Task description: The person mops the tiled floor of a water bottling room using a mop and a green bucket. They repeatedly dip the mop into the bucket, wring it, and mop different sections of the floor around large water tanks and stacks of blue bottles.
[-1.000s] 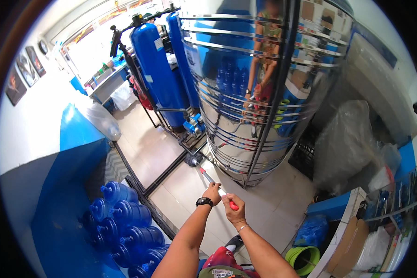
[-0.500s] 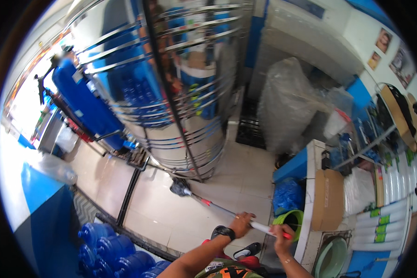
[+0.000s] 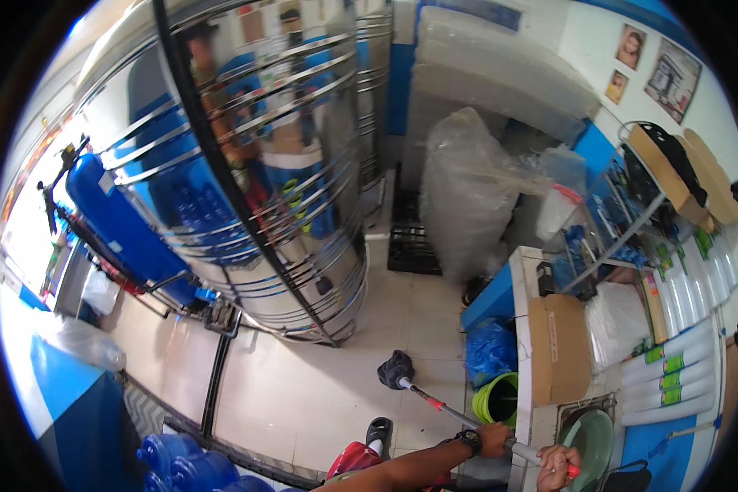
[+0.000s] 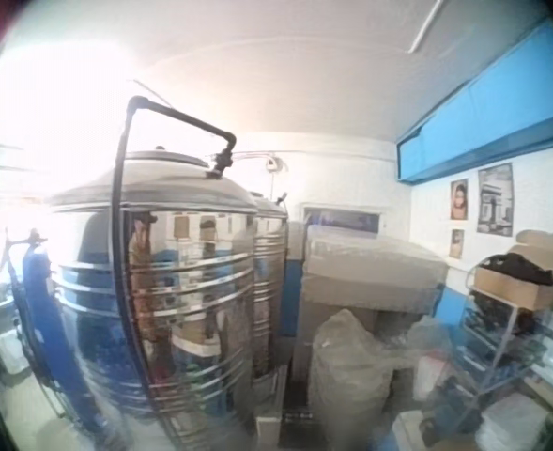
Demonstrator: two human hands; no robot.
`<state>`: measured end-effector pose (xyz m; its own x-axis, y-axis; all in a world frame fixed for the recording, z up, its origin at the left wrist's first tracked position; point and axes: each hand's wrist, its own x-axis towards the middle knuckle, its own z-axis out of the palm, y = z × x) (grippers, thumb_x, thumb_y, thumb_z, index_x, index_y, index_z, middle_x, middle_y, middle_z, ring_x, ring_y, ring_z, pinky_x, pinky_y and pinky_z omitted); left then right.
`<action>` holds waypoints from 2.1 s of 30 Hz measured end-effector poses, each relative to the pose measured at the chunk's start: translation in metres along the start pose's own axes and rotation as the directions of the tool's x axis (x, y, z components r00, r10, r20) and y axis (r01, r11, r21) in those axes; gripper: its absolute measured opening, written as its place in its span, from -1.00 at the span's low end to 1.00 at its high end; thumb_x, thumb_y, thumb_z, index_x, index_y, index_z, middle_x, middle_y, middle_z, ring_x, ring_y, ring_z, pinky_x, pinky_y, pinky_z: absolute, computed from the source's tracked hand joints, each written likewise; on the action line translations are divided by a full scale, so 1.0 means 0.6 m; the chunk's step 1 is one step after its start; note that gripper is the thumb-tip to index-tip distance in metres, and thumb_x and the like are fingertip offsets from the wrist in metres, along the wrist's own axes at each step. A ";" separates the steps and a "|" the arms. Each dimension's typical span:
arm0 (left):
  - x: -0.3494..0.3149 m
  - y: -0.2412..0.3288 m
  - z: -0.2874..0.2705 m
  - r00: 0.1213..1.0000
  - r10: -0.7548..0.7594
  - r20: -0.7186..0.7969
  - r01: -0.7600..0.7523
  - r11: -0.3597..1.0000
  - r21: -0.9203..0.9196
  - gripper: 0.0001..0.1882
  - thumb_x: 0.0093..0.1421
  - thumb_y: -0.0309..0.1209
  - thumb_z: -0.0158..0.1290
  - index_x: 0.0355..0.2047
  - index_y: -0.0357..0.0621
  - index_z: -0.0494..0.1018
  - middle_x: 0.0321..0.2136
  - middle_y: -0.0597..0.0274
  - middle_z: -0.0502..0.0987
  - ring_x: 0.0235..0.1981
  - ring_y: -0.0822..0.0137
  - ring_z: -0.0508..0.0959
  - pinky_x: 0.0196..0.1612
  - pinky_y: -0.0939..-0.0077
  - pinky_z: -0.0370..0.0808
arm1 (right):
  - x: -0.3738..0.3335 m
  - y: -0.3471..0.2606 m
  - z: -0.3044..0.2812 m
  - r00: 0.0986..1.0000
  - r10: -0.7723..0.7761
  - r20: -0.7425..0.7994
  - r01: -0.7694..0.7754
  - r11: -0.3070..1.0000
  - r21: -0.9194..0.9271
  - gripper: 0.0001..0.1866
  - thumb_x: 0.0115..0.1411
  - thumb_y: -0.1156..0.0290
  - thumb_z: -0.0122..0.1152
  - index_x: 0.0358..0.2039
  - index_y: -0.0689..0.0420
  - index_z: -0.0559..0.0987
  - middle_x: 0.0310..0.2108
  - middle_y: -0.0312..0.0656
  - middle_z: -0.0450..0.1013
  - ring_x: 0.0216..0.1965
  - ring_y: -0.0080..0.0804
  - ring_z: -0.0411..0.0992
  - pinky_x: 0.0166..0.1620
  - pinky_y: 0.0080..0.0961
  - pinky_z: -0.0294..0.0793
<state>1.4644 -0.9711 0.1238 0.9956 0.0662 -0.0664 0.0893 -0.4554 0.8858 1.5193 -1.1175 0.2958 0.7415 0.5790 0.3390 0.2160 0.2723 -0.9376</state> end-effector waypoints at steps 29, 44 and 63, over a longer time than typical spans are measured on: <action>-0.769 -0.318 -0.223 -0.015 -0.760 -0.650 0.880 0.298 -0.369 -0.50 0.15 -0.23 0.25 0.11 0.06 0.46 0.19 0.18 0.50 0.25 0.10 0.47 0.20 -0.12 0.45 | -0.238 0.247 0.727 0.323 -0.054 0.945 -0.202 0.971 0.124 -0.87 0.29 0.47 0.26 -0.39 0.24 0.56 -0.51 -0.20 0.47 -0.45 -0.47 0.40 -0.26 -0.47 0.45; -0.079 -0.042 0.052 0.745 -0.289 -0.601 0.303 0.950 -0.082 -0.71 0.10 -0.41 0.25 -0.14 -0.10 0.56 -0.23 -0.05 0.62 -0.10 -0.10 0.62 0.03 0.03 0.52 | 0.125 0.060 0.000 0.762 0.297 0.575 -0.333 0.942 -0.045 -0.72 0.25 0.34 0.16 -0.56 0.19 0.43 -0.64 -0.22 0.34 -0.53 -0.34 0.39 -0.12 -0.19 0.55; -0.196 -0.103 0.051 0.761 -0.537 -0.363 0.552 0.831 -0.073 -0.68 0.05 -0.25 0.14 -0.20 -0.10 0.60 -0.20 -0.11 0.67 -0.12 -0.15 0.67 0.01 -0.02 0.60 | 0.054 0.074 0.078 0.738 0.129 0.663 -0.354 0.910 0.216 -0.71 0.22 0.31 0.20 -0.54 0.08 0.32 -0.71 -0.28 0.23 -0.65 -0.41 0.26 -0.26 -0.23 0.52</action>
<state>1.3425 -0.9778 0.0625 0.6996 0.6172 -0.3601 0.6216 -0.2771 0.7327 1.5229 -1.0508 0.2689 0.1538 0.9717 0.1796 -0.2026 0.2089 -0.9567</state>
